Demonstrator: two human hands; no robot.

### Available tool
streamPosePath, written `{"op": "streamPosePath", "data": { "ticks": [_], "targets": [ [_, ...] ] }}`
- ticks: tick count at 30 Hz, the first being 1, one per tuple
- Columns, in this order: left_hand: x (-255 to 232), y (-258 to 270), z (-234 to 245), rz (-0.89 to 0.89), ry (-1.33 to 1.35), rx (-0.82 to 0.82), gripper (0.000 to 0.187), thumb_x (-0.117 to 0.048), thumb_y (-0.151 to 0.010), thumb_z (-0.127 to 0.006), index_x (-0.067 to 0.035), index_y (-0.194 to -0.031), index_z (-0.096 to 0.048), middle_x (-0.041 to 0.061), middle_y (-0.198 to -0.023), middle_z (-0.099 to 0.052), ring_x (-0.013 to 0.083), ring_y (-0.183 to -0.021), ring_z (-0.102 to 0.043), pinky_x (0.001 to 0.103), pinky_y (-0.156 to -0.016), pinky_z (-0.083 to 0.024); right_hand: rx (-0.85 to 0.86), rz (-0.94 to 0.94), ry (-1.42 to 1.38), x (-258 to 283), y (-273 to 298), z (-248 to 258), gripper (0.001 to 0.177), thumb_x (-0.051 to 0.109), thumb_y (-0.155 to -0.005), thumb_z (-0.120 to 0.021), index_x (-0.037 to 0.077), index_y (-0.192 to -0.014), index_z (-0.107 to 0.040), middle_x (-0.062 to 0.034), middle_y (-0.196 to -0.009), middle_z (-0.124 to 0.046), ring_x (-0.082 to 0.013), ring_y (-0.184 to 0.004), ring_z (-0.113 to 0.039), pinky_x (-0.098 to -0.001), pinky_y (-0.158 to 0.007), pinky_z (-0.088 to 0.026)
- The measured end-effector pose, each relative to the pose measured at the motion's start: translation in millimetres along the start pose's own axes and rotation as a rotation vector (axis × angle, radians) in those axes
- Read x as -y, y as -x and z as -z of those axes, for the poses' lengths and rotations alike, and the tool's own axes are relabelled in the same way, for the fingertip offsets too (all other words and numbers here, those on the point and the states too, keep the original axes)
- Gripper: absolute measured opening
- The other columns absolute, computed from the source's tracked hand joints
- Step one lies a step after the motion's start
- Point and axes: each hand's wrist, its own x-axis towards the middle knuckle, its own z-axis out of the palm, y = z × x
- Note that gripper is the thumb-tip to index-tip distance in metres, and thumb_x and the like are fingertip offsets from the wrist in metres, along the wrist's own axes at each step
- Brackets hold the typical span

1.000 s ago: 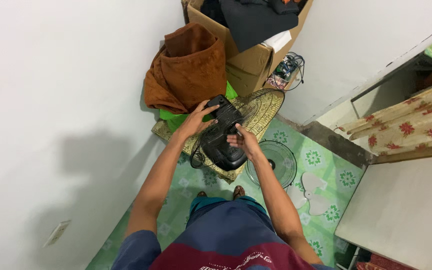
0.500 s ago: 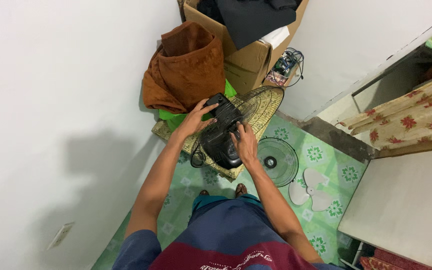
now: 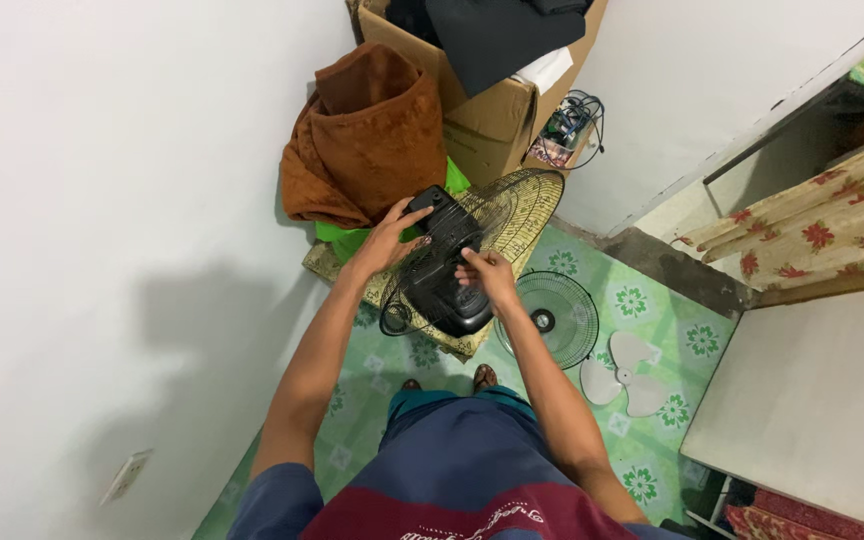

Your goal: The person assembles a table fan by attaching the front grille, inserting the fan blades, and securing the rear grille. The person handles the fan motor, blades, and grilles, placing them together to form a complete fan.

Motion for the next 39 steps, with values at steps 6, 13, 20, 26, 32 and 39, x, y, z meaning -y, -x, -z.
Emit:
{"op": "streamPosePath", "data": {
  "ticks": [6,13,20,26,32,39],
  "targets": [
    [17.8,-7.0,-4.5,-0.003,-0.069,-0.030,0.049,-0.013,-0.104,-0.058,-0.026,-0.152,-0.056,0.008,-0.171,-0.023,0.0305,-0.156,-0.028,0.045,-0.123,-0.037,-0.188,0.529,0.794,-0.7,15.1,-5.3,0.045,0.021,-0.084,-0.086,0.001,-0.114,-0.059,-0.0185,-0.103,-0.067,-0.0334,-0.092,-0.070,-0.0434,-0.080,-0.059],
    [-13.4,4.3,-0.8,-0.016,-0.221,-0.015,0.067,-0.001,-0.088,-0.073,-0.026,-0.147,-0.055,0.011,-0.166,-0.024,0.0345,-0.150,-0.032,0.047,-0.118,-0.041,-0.183,0.725,0.979,-17.5,23.8,-3.6,0.064,0.023,-0.092,-0.079,0.008,-0.146,-0.047,-0.0248,-0.142,-0.055,-0.0351,-0.113,-0.068,-0.0453,-0.087,-0.061],
    [-21.3,7.3,1.3,-0.081,-0.213,-0.035,0.070,0.006,-0.088,-0.073,-0.025,-0.148,-0.054,0.010,-0.167,-0.026,0.0321,-0.150,-0.036,0.043,-0.115,-0.041,0.115,-0.246,-0.192,-10.2,-3.0,6.9,0.100,0.066,-0.088,-0.059,0.004,-0.155,-0.020,-0.0312,-0.116,-0.069,-0.0346,-0.100,-0.072,-0.0416,-0.081,-0.061],
    [-16.4,5.9,2.8,-0.046,0.160,0.043,0.059,0.006,-0.098,-0.060,-0.024,-0.149,-0.057,0.010,-0.168,-0.027,0.0301,-0.153,-0.038,0.041,-0.115,-0.045,0.045,-0.196,-0.262,-8.4,-3.7,6.1,0.073,0.047,-0.092,-0.071,-0.002,-0.138,-0.042,-0.0238,-0.110,-0.068,-0.0306,-0.099,-0.073,-0.0387,-0.084,-0.064],
    [-24.1,8.1,1.3,-0.085,-0.207,-0.030,0.063,0.001,-0.094,-0.072,-0.024,-0.149,-0.054,0.006,-0.165,-0.029,0.0277,-0.149,-0.039,0.041,-0.121,-0.044,-0.140,0.460,0.698,-1.4,14.2,-1.7,0.053,0.024,-0.082,-0.086,0.004,-0.122,-0.057,-0.0149,-0.114,-0.066,-0.0323,-0.105,-0.070,-0.0436,-0.089,-0.058],
    [-33.4,7.5,4.9,-0.049,-0.260,-0.012,0.069,0.000,-0.089,-0.076,-0.023,-0.150,-0.052,0.009,-0.163,-0.028,0.0321,-0.148,-0.034,0.045,-0.118,-0.038,-0.190,0.535,0.591,-13.7,13.9,-9.6,0.085,0.037,-0.080,-0.090,-0.003,-0.138,-0.042,-0.0257,-0.133,-0.056,-0.0375,-0.120,-0.062,-0.0454,-0.101,-0.052]
  ]
}}
